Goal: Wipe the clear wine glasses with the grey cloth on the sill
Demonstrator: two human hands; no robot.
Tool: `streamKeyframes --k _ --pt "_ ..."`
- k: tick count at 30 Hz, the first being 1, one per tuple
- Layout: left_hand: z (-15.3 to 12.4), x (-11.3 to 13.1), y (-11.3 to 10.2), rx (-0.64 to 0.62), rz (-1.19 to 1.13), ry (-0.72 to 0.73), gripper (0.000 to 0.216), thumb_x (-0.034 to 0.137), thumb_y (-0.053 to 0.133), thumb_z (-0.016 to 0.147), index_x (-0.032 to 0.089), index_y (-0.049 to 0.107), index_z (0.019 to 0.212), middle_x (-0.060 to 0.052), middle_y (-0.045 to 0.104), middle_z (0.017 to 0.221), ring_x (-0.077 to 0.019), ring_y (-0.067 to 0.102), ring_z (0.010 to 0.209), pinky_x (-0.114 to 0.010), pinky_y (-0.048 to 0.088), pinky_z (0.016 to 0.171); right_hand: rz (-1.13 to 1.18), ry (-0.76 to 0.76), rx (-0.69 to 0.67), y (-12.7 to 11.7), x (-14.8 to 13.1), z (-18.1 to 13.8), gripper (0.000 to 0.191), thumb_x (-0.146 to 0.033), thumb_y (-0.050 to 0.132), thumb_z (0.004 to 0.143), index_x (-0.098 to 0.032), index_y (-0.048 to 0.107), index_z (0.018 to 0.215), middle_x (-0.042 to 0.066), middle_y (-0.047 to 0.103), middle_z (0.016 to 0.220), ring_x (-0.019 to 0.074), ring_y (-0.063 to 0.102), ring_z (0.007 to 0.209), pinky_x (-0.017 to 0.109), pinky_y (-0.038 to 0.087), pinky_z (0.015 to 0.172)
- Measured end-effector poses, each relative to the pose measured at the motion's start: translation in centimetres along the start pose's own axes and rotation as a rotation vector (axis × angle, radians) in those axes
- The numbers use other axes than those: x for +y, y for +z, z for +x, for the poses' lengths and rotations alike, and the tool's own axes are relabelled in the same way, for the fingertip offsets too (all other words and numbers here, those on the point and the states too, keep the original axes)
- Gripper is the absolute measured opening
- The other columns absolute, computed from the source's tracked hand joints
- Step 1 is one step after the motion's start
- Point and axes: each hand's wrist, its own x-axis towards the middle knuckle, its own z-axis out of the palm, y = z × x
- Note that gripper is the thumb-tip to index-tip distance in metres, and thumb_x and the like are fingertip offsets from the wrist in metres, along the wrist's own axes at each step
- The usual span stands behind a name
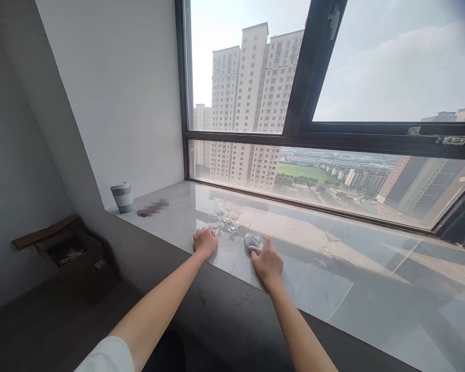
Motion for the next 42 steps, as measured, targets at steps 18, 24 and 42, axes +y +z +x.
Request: streamKeyframes --k 18,24,42 --pt "-6.2 2.0 2.1 0.049 -0.115 0.254 0.020 0.025 0.049 0.083 0.019 0.067 0.089 -0.008 0.065 0.084 -0.0224 0.060 0.086 -0.031 0.045 0.078 0.058 -0.002 0.065 0.7 0.8 -0.2 0.051 -0.026 0.047 0.084 -0.017 0.039 0.133 0.011 0.066 0.102 0.0241 0.062 0.091 0.029 0.039 0.072" --pt "-6.2 1.9 2.5 0.054 -0.151 0.264 0.022 0.023 0.047 0.082 0.017 0.068 0.086 -0.009 0.067 0.090 -0.0211 0.062 0.088 -0.029 0.047 0.079 0.322 -0.124 0.243 1.5 1.1 -0.3 0.043 -0.028 0.047 0.083 -0.020 0.047 0.125 0.005 0.065 0.094 0.0195 0.061 0.081 0.027 0.040 0.067" --pt "-6.5 1.9 1.7 0.003 -0.196 0.208 0.025 0.020 0.047 0.085 0.015 0.065 0.102 -0.010 0.064 0.087 -0.0226 0.062 0.086 -0.031 0.045 0.076 0.036 -0.490 0.030 -6.0 -11.7 0.5 0.048 -0.022 0.042 0.091 -0.021 0.043 0.139 0.007 0.071 0.084 0.0218 0.064 0.078 0.028 0.039 0.069"
